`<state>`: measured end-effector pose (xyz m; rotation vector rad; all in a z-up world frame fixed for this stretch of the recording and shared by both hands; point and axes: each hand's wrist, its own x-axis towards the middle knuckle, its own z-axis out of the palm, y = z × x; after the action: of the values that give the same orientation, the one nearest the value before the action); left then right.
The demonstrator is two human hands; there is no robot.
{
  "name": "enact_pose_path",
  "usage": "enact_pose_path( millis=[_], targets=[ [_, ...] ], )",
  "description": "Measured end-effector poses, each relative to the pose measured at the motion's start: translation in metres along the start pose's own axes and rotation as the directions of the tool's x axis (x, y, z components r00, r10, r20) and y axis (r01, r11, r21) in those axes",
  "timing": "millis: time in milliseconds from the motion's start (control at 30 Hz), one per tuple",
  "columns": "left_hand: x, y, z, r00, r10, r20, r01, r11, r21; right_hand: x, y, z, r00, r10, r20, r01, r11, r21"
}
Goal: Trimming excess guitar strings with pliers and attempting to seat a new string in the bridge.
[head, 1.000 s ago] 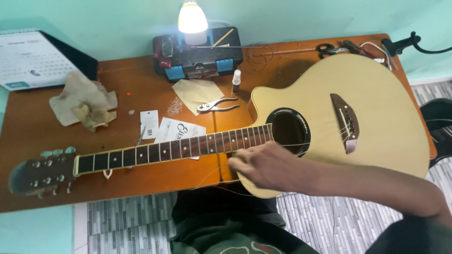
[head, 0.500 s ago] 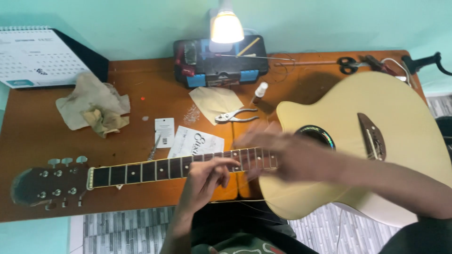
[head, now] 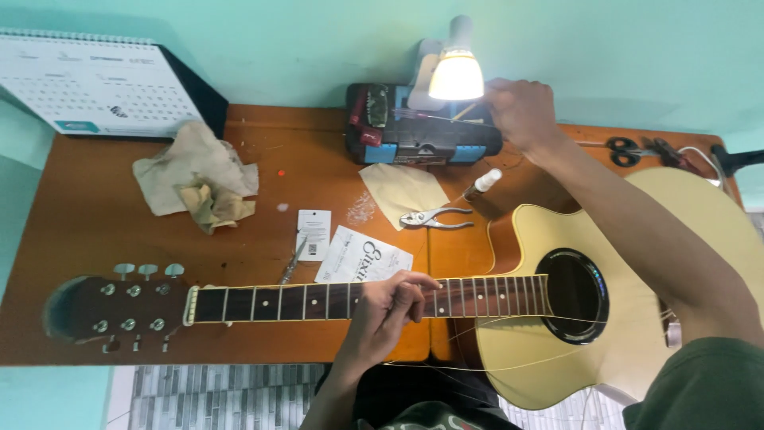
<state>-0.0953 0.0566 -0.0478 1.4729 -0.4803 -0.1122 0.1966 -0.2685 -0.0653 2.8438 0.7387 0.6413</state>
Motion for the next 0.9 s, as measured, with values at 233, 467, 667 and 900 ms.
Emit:
enact_pose_path(
  millis=[233, 467, 667, 900],
  targets=[
    [0.000, 0.001, 0.002, 0.999, 0.047, 0.002, -0.047, 0.998, 0.044, 0.009, -0.003, 0.011, 0.997, -0.083, -0.005, 0.082, 0.991, -0.102],
    [-0.007, -0.015, 0.005, 1.000, 0.016, -0.012, -0.016, 0.998, -0.058, 0.005, -0.009, -0.010, 0.923, -0.326, -0.206, 0.267, 0.926, -0.268],
    [0.006, 0.039, 0.017, 0.999, 0.049, -0.004, -0.047, 0.976, 0.214, -0.073, 0.000, -0.117, 0.969, -0.203, -0.144, 0.211, 0.977, 0.042],
    [0.058, 0.070, 0.079, 0.945, 0.243, 0.219, -0.299, 0.915, 0.270, -0.220, 0.021, -0.236, 0.881, 0.161, -0.444, 0.027, 0.921, 0.388]
  ],
)
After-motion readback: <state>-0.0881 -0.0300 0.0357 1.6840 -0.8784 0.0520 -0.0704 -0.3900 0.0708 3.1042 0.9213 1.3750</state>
